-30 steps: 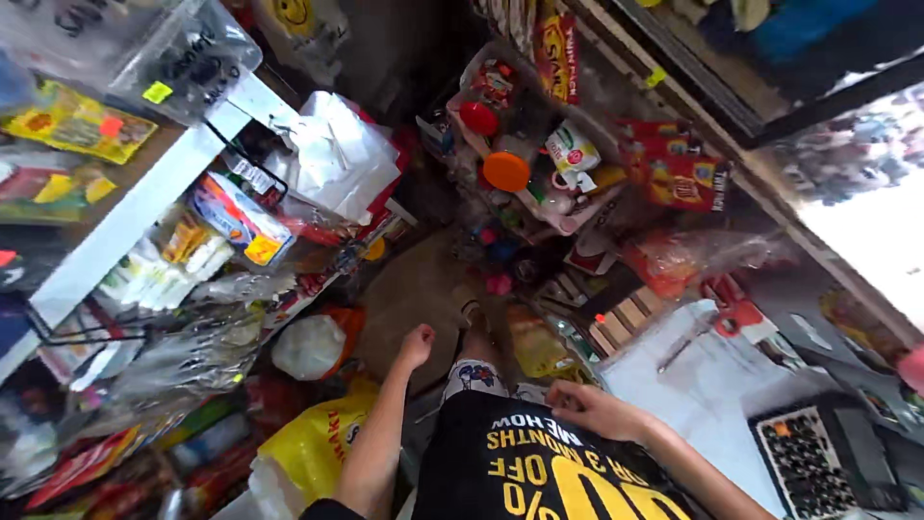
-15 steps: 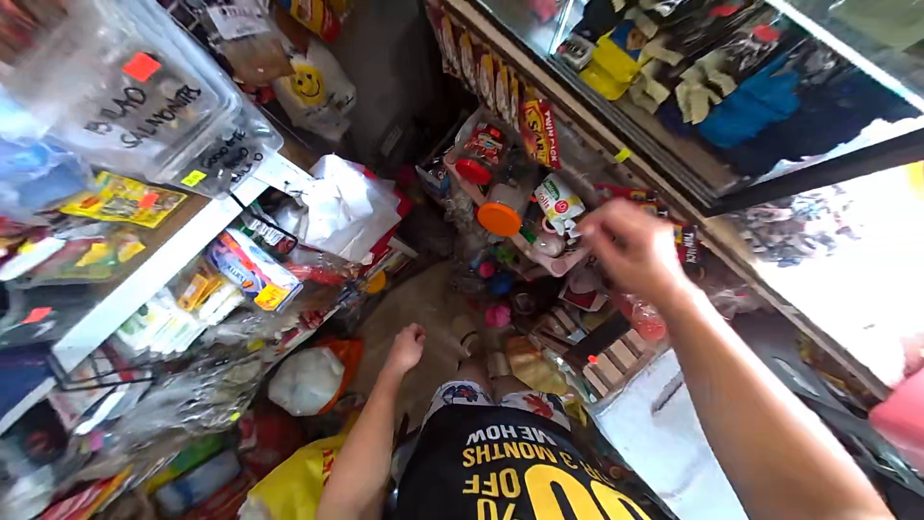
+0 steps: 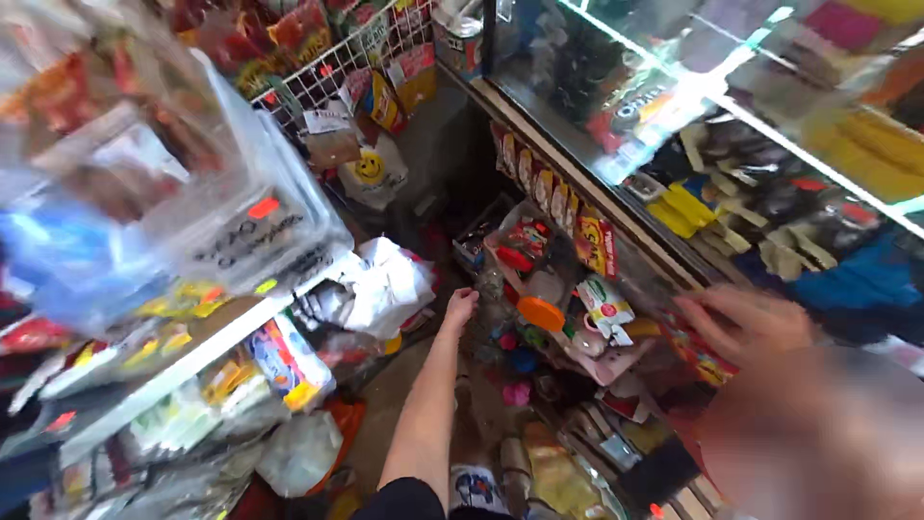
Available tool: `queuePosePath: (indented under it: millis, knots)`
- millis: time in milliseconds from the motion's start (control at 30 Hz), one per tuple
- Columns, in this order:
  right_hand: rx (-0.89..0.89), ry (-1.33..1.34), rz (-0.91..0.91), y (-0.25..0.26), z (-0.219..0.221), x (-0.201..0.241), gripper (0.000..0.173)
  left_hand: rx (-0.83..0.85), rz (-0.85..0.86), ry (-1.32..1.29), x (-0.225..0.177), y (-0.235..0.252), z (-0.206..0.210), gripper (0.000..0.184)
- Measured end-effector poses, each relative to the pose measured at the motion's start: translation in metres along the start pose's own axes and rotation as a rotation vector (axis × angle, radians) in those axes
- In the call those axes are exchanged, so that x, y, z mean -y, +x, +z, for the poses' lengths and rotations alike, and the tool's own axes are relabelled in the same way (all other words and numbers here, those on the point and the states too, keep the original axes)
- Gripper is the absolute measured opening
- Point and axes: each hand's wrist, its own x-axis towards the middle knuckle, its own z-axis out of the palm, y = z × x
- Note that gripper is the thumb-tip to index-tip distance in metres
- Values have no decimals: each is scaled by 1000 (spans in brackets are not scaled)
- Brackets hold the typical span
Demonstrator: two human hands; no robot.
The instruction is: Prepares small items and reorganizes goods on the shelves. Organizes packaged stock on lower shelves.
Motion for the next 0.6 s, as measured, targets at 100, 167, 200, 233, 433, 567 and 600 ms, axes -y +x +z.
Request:
queuePosePath:
  millis: [100,167,200,233,433,567,600]
  knots:
    - [-25,-12,31,3,-1,5,45,-134,-30,-17,-28,80,6,52]
    - [21,-35,59,4,-5,8,46,-174,-69,-56,-44,121,11,63]
    - [55,-53,73,4,-7,9,46,-190,-66,-89,-49,140,15,66]
    - [88,-72,90,5,-9,9,46,-216,-36,-122,-49,162,19,64]
    - [163,-72,137,-4,-10,5,41,-280,-257,277,-61,200,11,46]
    - [189,-82,154,-3,-11,7,41,-260,-212,93,-50,198,2,45]
    - [188,-90,157,-5,-11,6,41,-258,-181,0,-45,197,1,44]
